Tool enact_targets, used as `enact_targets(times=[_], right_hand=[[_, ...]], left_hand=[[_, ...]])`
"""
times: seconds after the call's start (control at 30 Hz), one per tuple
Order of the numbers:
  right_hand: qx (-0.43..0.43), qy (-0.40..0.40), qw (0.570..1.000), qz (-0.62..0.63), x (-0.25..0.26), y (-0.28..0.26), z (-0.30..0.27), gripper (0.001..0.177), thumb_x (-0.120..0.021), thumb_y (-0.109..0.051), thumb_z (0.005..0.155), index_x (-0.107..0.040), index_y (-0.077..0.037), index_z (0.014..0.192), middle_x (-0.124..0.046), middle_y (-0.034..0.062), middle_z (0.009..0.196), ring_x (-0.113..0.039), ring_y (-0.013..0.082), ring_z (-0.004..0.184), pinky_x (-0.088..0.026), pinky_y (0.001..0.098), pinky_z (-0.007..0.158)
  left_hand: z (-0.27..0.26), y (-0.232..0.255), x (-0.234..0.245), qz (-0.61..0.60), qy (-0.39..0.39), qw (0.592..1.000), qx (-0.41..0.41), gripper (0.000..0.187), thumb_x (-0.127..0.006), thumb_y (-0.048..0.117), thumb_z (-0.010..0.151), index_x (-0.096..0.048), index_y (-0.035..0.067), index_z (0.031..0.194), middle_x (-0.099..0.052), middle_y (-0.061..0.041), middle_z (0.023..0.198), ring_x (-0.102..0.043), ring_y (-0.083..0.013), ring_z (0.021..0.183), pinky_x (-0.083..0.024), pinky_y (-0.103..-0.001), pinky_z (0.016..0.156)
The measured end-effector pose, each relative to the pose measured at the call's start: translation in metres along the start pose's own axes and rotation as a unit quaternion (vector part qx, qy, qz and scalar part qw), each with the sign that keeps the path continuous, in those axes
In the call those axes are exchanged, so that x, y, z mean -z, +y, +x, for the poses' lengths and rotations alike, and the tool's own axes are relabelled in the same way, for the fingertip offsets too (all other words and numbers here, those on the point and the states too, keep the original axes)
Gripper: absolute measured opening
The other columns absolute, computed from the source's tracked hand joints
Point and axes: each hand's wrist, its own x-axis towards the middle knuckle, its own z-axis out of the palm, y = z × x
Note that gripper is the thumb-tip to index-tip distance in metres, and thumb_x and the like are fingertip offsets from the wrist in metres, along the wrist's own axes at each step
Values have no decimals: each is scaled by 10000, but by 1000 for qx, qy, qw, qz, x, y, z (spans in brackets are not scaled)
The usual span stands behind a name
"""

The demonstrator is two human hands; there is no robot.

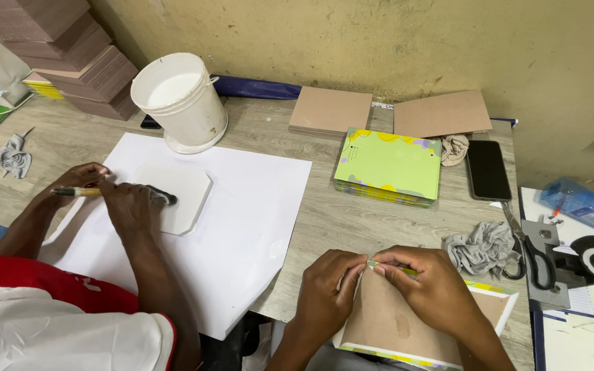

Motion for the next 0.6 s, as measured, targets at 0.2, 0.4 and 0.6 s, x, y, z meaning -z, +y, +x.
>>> enact_targets(times=[0.2,0.4,0.6], right_hand=[[-10,-40,999,-10,4,3,-2,181,-789,-312,898,-926,-201,934,-963,-115,901,-845,37,824,-579,254,761],[45,-48,998,3,7,-5,-3,164,-782,-300,900,-927,-226,910,-962,-126,860,-837,36,765,-571,263,726],[-79,-113,988,72,17,-16,3,107,-943,-241,803,-978,-143,829,-954,-48,786,-794,47,760,-576,233,740]], left_hand=[[8,13,8,-166,-36,962,213,218,-747,284,1005,-825,114,894,-799,-6,858,-723,-125,832,-541,-297,752],[0,0,6,-357,-78,851,377,238,-787,315,987,-686,125,887,-658,23,846,-567,-74,803,-437,-263,753],[3,18,12,-334,-106,858,374,177,-701,248,1046,-708,118,926,-631,46,822,-535,-65,787,-416,-250,753]])
